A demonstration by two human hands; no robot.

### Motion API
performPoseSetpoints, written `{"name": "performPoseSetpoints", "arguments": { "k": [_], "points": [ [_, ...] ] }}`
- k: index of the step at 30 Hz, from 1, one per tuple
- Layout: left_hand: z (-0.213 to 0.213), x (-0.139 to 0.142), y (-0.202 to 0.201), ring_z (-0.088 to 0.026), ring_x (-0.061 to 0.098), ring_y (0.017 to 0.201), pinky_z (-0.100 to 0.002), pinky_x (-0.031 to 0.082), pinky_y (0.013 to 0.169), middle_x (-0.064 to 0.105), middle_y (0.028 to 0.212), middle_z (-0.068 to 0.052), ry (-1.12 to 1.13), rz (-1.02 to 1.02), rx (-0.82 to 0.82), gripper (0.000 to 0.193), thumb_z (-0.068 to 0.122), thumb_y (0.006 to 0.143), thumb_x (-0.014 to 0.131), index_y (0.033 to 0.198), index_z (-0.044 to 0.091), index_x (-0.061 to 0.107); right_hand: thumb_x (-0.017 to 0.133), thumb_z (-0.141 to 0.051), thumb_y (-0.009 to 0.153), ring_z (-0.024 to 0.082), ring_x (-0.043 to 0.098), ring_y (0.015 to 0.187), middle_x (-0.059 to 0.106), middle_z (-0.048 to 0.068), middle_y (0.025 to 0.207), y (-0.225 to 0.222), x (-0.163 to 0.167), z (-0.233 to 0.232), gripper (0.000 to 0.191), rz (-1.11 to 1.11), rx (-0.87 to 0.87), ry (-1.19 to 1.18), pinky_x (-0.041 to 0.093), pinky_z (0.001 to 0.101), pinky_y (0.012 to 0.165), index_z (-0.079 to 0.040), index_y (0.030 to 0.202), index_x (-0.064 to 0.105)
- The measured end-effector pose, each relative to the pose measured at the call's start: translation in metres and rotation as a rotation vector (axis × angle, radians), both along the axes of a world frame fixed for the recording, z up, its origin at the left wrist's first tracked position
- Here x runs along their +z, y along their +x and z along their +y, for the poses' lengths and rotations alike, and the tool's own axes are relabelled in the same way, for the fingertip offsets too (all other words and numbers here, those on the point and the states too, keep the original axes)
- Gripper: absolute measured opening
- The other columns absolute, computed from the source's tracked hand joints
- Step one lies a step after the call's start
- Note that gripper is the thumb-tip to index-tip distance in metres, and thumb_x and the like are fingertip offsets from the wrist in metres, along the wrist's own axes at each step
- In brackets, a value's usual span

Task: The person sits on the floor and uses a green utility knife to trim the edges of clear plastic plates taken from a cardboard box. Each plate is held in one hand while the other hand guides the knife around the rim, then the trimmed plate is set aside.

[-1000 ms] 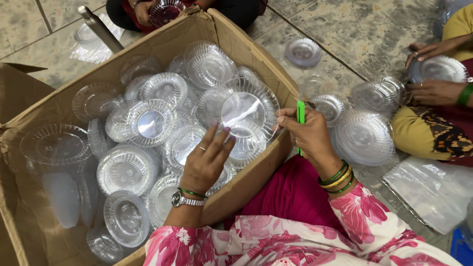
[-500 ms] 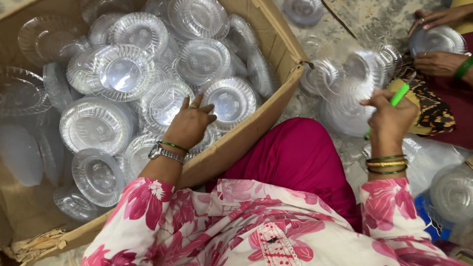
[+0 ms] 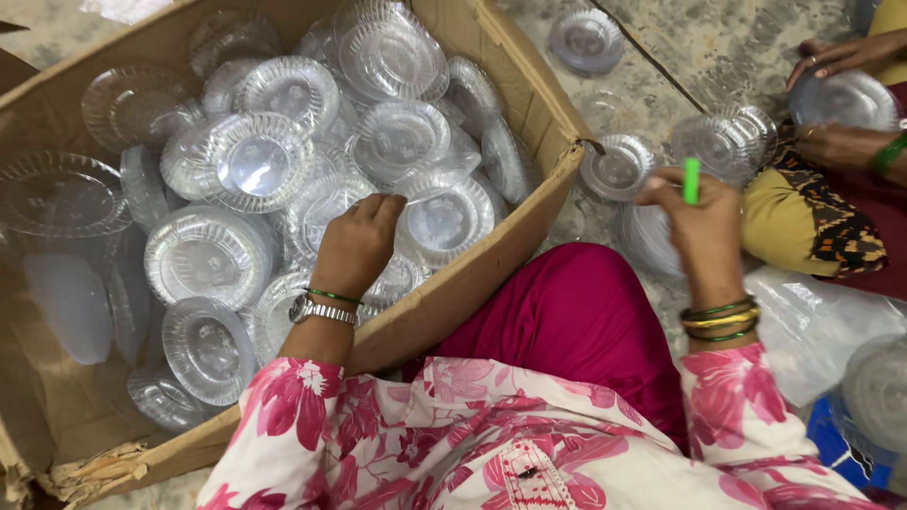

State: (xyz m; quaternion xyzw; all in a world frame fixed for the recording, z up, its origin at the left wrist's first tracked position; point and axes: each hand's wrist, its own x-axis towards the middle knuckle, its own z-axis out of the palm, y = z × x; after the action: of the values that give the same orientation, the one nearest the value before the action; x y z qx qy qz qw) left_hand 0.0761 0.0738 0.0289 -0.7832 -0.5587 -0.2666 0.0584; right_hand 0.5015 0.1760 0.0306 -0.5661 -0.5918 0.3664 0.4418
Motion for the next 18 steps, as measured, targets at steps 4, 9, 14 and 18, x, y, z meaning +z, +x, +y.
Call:
{"name": "performPoseSetpoints", "arguments": {
  "k": [4, 9, 14, 18],
  "points": [
    [-0.006, 0.017, 0.006, -0.033, 0.069, 0.112, -0.039, 0.06, 0.089, 0.069, 0.118, -0.017, 0.241, 0.038, -0.086, 0.023, 0.0, 0.092, 0.065, 0.115, -0.001, 0.068, 0.069, -0.027, 0.1, 0.0, 0.033, 0.041, 0.076, 0.004, 0.079, -0.074, 0.025, -0.008, 0.023, 0.235, 0.157, -0.137, 0.022, 0.022, 0.036, -0.004, 0.104, 0.075],
    [-0.013, 0.03, 0.013, -0.036, 0.065, 0.122, -0.041, 0.06, 0.091, 0.068, 0.122, -0.017, 0.297, 0.134, -0.186, 0.03, 0.001, 0.087, 0.065, 0.117, -0.002, 0.068, 0.073, -0.014, 0.098, 0.005, 0.057, 0.064, 0.073, 0.007, 0.086, -0.133, 0.027, -0.009, 0.023, 0.427, 0.33, -0.178, 0.044, 0.0215, 0.058, 0.006, 0.109, 0.072],
    [-0.013, 0.039, 0.015, -0.036, 0.064, 0.125, -0.041, 0.06, 0.094, 0.067, 0.123, -0.017, 0.306, 0.093, -0.189, 0.028, 0.0, 0.089, 0.065, 0.117, -0.002, 0.068, 0.072, 0.003, 0.09, 0.016, 0.072, 0.077, 0.075, 0.012, 0.088, -0.143, 0.014, -0.007, 0.031, 0.588, 0.31, -0.139, 0.059, 0.027, 0.075, 0.01, 0.119, 0.065],
    [-0.007, 0.04, 0.017, -0.038, 0.061, 0.129, -0.041, 0.059, 0.095, 0.065, 0.131, -0.019, 0.3, 0.029, -0.11, 0.036, -0.005, 0.089, 0.063, 0.125, -0.001, 0.066, 0.071, 0.007, 0.09, 0.018, 0.072, 0.078, 0.075, 0.011, 0.087, -0.141, 0.014, -0.01, 0.03, 0.676, 0.266, -0.132, 0.057, 0.0271, 0.075, 0.011, 0.119, 0.064]
  ]
}}
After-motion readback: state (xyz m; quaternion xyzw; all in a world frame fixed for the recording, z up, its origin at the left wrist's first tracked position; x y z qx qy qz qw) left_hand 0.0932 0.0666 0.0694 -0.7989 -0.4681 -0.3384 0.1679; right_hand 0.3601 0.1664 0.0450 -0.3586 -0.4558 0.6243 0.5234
